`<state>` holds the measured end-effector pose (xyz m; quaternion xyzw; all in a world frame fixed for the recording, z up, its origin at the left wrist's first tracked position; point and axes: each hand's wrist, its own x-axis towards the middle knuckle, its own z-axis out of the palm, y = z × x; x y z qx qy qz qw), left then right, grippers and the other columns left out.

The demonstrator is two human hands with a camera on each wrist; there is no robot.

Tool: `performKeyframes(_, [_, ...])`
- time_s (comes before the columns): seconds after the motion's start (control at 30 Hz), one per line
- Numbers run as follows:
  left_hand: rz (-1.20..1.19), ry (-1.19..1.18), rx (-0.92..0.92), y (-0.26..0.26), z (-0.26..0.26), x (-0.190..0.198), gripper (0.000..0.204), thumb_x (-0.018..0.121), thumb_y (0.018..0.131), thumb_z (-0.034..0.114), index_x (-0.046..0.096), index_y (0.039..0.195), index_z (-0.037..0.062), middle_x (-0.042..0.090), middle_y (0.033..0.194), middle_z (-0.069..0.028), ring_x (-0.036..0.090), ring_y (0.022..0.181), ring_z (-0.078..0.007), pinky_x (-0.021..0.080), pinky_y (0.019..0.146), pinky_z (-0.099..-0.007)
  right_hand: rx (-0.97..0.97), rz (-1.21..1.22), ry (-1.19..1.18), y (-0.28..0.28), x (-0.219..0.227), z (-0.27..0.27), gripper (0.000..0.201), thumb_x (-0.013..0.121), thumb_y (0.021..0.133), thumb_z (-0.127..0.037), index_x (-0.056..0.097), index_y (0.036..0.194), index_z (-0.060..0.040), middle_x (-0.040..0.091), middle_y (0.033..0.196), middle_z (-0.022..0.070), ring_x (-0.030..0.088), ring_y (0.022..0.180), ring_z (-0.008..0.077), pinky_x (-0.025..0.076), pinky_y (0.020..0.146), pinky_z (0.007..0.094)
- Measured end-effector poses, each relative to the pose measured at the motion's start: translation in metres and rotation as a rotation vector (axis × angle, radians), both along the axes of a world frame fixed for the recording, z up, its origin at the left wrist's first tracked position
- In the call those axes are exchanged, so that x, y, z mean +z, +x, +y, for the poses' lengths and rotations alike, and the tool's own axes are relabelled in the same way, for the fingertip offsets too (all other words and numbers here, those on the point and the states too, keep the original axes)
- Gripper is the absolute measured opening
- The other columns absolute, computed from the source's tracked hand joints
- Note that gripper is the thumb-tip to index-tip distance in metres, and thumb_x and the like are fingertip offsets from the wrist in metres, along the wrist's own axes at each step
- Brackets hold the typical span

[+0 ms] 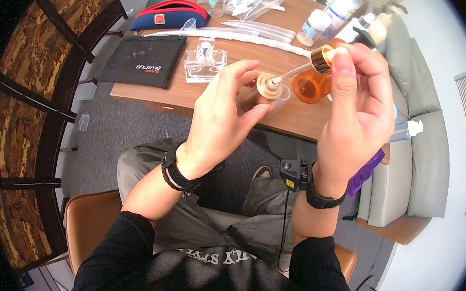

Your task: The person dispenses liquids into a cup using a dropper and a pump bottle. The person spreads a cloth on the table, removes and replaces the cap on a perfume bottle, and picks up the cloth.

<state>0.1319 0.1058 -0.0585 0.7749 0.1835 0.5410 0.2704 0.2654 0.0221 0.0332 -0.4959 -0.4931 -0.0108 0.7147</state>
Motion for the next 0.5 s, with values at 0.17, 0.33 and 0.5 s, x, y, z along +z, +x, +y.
performKeyframes(0.17, [0.003, 0.000, 0.009, -0.001, 0.001, 0.000, 0.072, 0.088, 0.074, 0.003, 0.052, 0.137, 0.0040, 0.070, 0.112, -0.0149, 0.071, 0.101, -0.0300, 0.057, 0.084, -0.0380, -0.038, 0.015, 0.009, -0.001, 0.001, -0.002, 0.016, 0.068, 0.101, -0.005, 0.068, 0.114, 0.0050, 0.070, 0.107, 0.0076, 0.065, 0.095, 0.0111, 0.051, 0.084, 0.0235])
performKeyframes(0.33, [0.012, -0.032, 0.021, -0.002, 0.000, 0.003, 0.071, 0.088, 0.075, 0.004, 0.052, 0.137, 0.0048, 0.070, 0.112, -0.0144, 0.071, 0.100, -0.0285, 0.057, 0.084, -0.0373, -0.095, 0.022, 0.057, 0.007, 0.001, -0.004, 0.017, 0.067, 0.101, -0.004, 0.067, 0.115, 0.0058, 0.070, 0.108, 0.0084, 0.065, 0.095, 0.0115, 0.052, 0.083, 0.0238])
performKeyframes(0.5, [0.037, -0.025, 0.106, -0.001, 0.004, -0.001, 0.071, 0.088, 0.075, 0.006, 0.052, 0.137, 0.0066, 0.070, 0.114, -0.0131, 0.069, 0.095, -0.0267, 0.057, 0.083, -0.0369, -0.166, -0.006, -0.077, 0.018, -0.002, -0.006, 0.016, 0.067, 0.102, -0.005, 0.067, 0.114, 0.0053, 0.071, 0.108, 0.0082, 0.065, 0.095, 0.0106, 0.053, 0.084, 0.0241])
